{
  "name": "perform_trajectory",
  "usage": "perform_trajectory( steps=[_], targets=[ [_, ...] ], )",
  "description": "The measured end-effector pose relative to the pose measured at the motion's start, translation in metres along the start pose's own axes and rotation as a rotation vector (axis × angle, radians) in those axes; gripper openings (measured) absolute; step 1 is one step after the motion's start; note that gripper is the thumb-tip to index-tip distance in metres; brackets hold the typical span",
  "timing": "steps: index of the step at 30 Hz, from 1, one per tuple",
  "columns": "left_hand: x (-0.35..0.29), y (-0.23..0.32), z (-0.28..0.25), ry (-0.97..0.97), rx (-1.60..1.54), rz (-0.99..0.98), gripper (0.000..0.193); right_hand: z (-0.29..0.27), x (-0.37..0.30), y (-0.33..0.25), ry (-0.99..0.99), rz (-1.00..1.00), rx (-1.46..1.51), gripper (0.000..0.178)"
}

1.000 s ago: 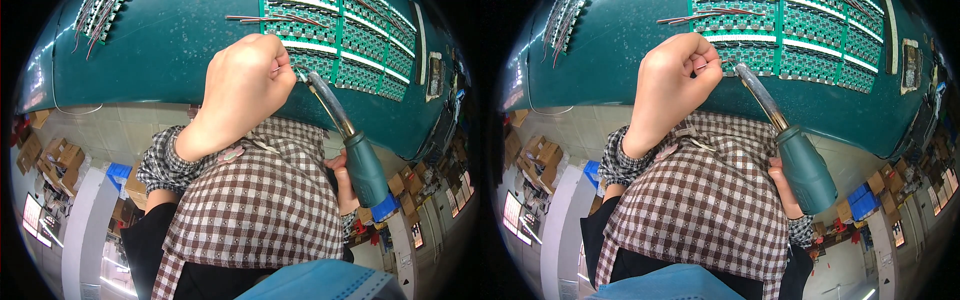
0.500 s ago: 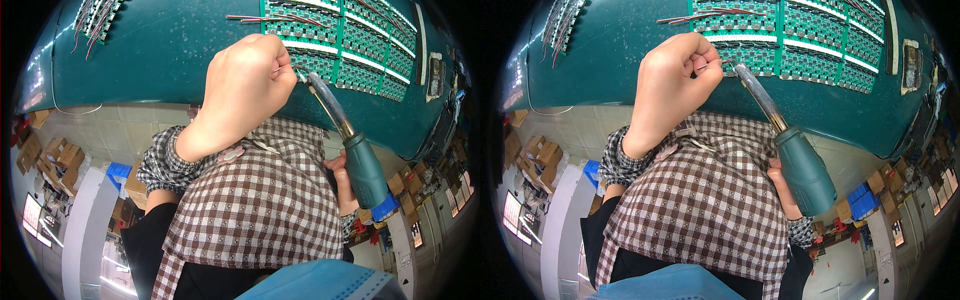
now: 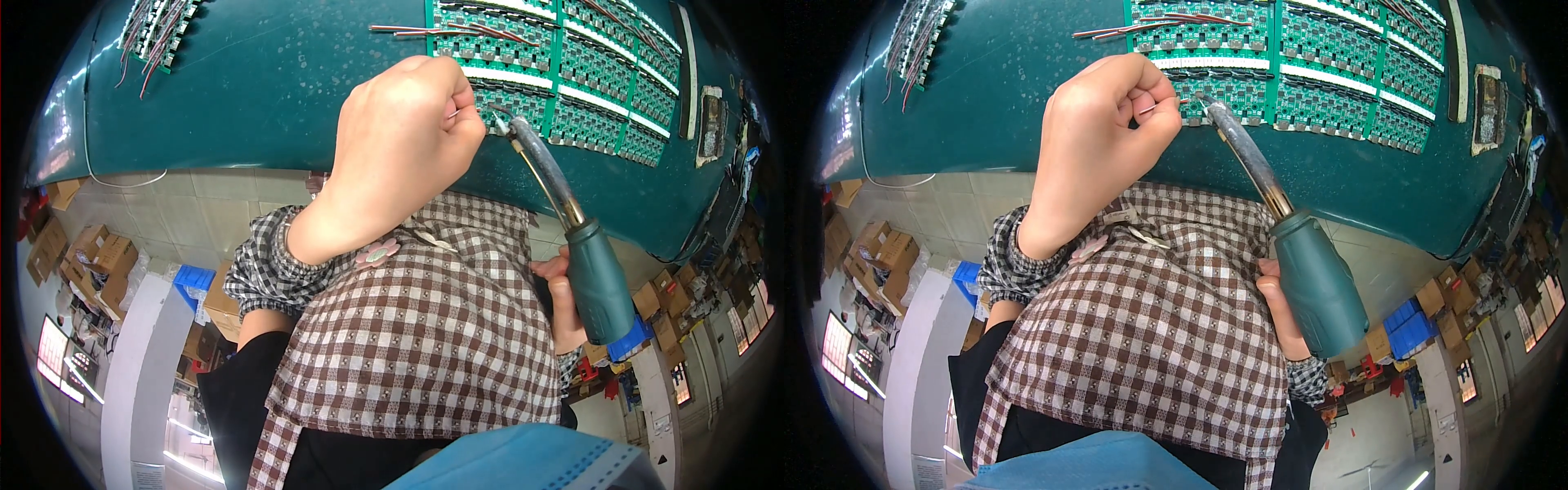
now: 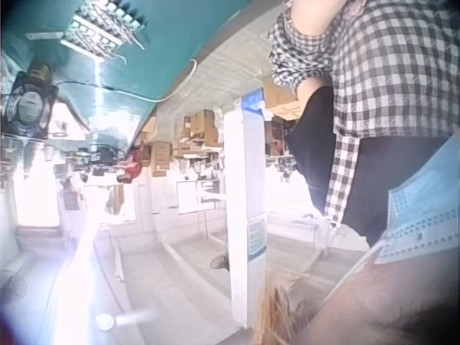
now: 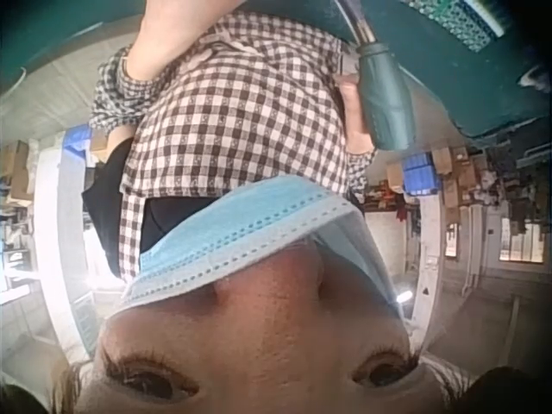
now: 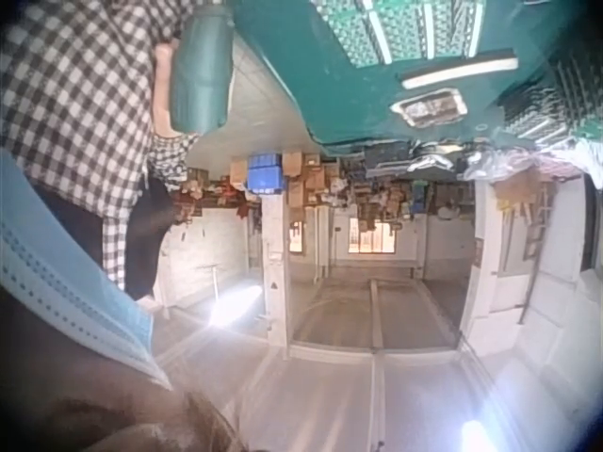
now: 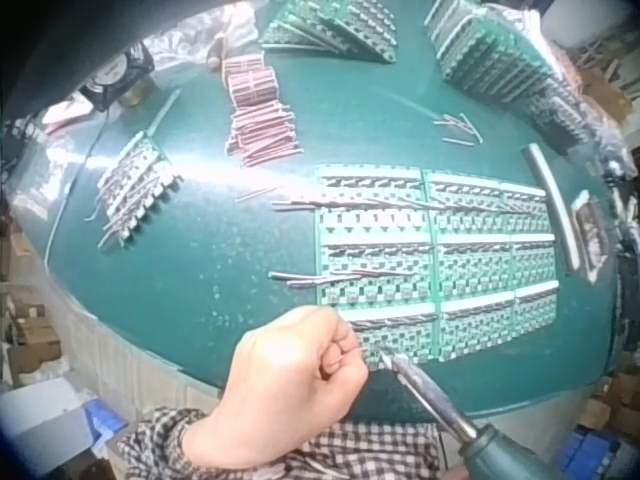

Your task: The person solders red and black power wires onto small circular LED circuit boards arranged on a panel. This is done using a soldering iron and solder.

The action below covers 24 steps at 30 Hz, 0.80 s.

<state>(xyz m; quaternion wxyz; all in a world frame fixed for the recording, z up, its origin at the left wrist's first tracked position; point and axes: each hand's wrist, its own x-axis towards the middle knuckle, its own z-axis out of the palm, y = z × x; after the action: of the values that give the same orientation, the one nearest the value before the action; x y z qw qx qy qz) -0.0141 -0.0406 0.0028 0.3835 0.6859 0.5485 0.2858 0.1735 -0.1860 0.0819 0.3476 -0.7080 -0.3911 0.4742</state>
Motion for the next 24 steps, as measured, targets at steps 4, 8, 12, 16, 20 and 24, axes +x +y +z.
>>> perform_trajectory(
  steps=[4,8,12,16,20,24],
  targets=[
    [-0.0005,-0.0016,0.0002,0.007,0.001,0.009,0.007,0.0,0.0006,-0.0007,-0.015,-0.025,0.005,0.042],
    [-0.0009,-0.0019,0.0003,0.007,0.002,0.012,0.007,-0.0003,0.0005,-0.0016,-0.029,-0.009,0.03,0.042],
    [-0.0013,-0.0009,-0.001,0.0,0.007,0.004,0.007,-0.0009,0.0004,-0.004,-0.046,0.012,0.025,0.043],
    [-0.0037,0.0004,-0.001,0.002,0.04,0.004,0.007,-0.003,-0.0027,-0.0037,-0.03,0.027,0.009,0.043],
    [-0.0057,-0.0024,0.0041,0.042,0.015,0.012,0.008,-0.0004,-0.0038,-0.0036,-0.013,0.048,0.028,0.044],
    [-0.006,-0.0022,0.0052,0.06,0.032,0.021,0.008,-0.003,-0.0034,-0.0032,-0.044,0.088,-0.017,0.045]
  ],
)
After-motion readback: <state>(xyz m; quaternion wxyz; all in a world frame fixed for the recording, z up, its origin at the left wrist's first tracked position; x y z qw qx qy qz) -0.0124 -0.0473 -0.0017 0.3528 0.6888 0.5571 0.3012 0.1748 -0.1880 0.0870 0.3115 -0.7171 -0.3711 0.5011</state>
